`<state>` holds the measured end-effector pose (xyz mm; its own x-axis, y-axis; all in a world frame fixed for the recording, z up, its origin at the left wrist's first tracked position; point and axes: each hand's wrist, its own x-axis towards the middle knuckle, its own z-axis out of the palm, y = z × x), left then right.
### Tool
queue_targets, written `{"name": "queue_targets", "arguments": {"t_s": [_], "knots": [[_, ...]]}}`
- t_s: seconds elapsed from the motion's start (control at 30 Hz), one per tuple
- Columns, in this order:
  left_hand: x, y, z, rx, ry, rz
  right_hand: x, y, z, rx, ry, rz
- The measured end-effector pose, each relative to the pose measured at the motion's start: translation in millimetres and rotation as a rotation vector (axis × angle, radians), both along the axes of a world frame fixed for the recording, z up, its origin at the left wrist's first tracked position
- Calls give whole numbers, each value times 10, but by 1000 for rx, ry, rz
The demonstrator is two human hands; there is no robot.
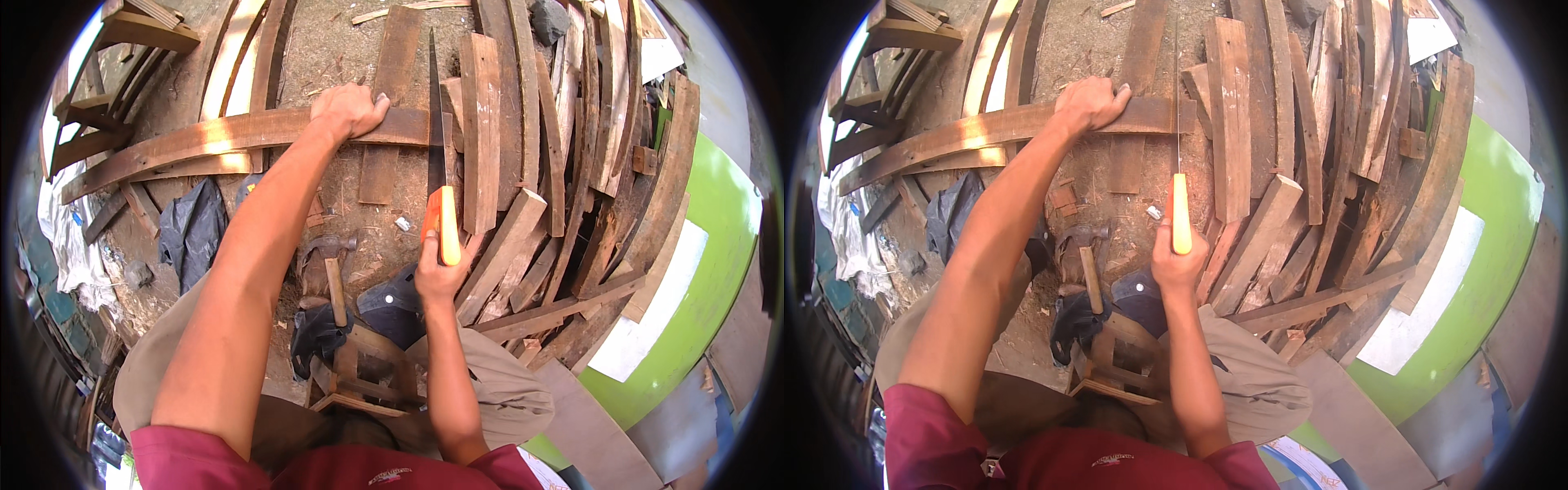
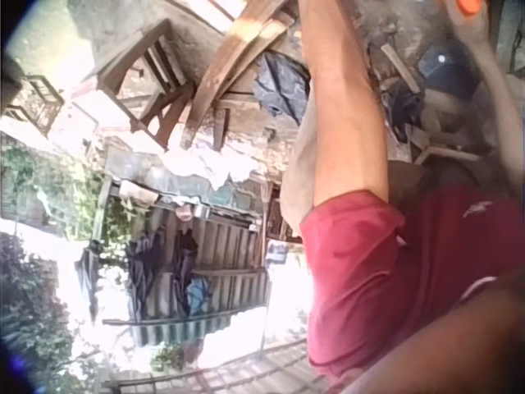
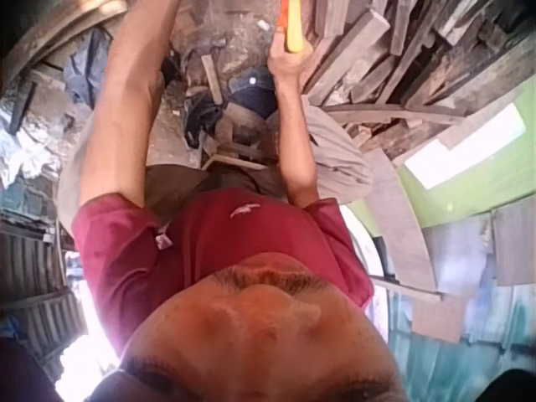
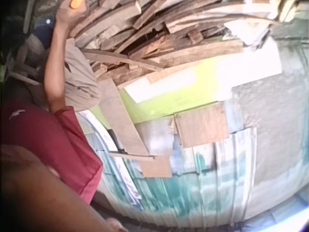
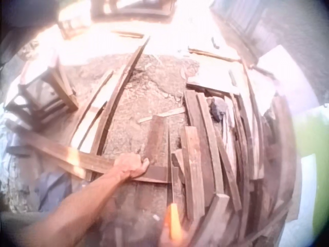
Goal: The person sits on the ground and handles several wooden planks, aligning and inspecting them. They then use a hand saw to cut a plank, holding it steady with one hand while sawing with the other.
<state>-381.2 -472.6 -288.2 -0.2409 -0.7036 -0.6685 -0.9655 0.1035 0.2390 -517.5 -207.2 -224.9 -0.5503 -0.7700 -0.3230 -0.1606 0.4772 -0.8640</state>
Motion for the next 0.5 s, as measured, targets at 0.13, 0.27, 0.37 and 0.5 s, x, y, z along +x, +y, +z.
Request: {"name": "queue_targets", "arguments": {"t_s": [0.13, 0.27, 0.37, 0.5], "knots": [[42, -70, -23, 65, -17, 0, 49, 1195, 476, 74, 1, 51], [48, -11, -10, 55, -42, 21, -25, 1063, 563, 90, -18, 32], [-25, 5, -35, -24, -15, -1, -30, -244, 115, 6, 15, -19], [0, 25, 25, 1, -20, -26, 33, -69, 111, -1, 110, 91]]}}
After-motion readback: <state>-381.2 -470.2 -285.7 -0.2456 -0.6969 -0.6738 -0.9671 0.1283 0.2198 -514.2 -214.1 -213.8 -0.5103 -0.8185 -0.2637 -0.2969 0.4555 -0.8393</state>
